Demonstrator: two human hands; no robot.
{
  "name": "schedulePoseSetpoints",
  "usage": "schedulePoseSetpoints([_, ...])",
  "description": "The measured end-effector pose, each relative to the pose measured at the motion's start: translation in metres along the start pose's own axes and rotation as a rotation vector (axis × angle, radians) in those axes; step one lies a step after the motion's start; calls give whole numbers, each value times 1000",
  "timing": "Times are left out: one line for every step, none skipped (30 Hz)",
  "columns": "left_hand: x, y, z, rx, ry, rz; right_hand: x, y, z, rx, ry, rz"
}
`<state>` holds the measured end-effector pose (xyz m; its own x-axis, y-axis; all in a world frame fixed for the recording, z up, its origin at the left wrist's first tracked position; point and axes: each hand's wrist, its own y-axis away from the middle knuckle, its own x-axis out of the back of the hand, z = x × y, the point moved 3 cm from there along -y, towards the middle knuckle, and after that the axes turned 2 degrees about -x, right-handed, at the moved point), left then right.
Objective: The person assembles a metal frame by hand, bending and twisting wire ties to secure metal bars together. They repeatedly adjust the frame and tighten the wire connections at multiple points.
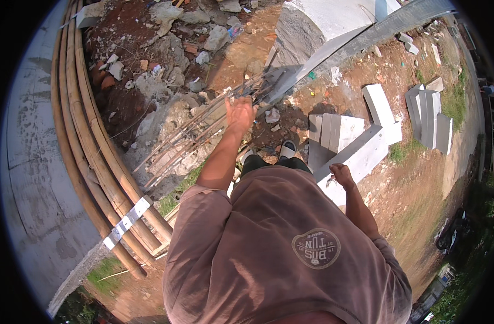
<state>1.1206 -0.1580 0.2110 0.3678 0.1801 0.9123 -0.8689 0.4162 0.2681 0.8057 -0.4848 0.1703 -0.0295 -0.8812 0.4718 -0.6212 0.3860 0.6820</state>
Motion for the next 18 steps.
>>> schedulePoseSetpoints([0, 0, 2, -14, -6, 22, 1, 3, 7, -12, -21, 1])
schedulePoseSetpoints([-2, 2, 0, -25, -15, 43, 0, 7, 10, -22, -42, -1])
schedulePoseSetpoints([-5, 2, -2, -36, -23, 66, 0, 10, 13, -31, -64, -4])
schedulePoseSetpoints([-9, 0, -6, -52, -9, 87, -1, 13, 15, -49, -55, 8])
schedulePoseSetpoints([-13, -1, -11, -65, 8, 107, -1, 16, 19, -68, -44, 19])
schedulePoseSetpoints([-16, -3, -14, -76, 25, 127, -1, 19, 22, -86, -30, 27])
schedulePoseSetpoints([-21, -5, -16, -61, 36, 98, -3, 21, 25, -119, -42, 17])
schedulePoseSetpoints([-21, -6, -19, -39, 48, 71, -4, 22, 27, -148, -50, 3])
schedulePoseSetpoints([-20, -7, -22, -12, 61, 46, -5, 23, 28, -175, -54, -13])
schedulePoseSetpoints([-19, -8, -20, -21, 53, 74, -2, 25, 29, -198, -57, -12])
schedulePoseSetpoints([-19, -7, -17, -14, 43, 102, -2, 25, 30, -217, -52, -25])
schedulePoseSetpoints([-18, -5, -15, 0, 26, 130, -5, 21, 30, -233, -46, -46])
schedulePoseSetpoints([-8, 0, -9, 23, 33, 93, -6, 20, 26, -253, 1, -65])
schedulePoseSetpoints([1, 2, -3, 49, 42, 60, -7, 17, 21, -256, -2, -82])
schedulePoseSetpoints([-6, 5, 0, 21, 69, 198, -7, 15, 16, -259, -1, -99])
schedulePoseSetpoints([-13, 10, 0, -8, 89, 338, -8, 11, 10, -263, 4, -116])
schedulePoseSetpoints([-8, 20, 6, -15, 161, 403, -9, 7, 3, -240, 12, -102])
schedulePoseSetpoints([-1, 36, 12, -29, 231, 470, -10, 2, -3, -219, 17, -85])
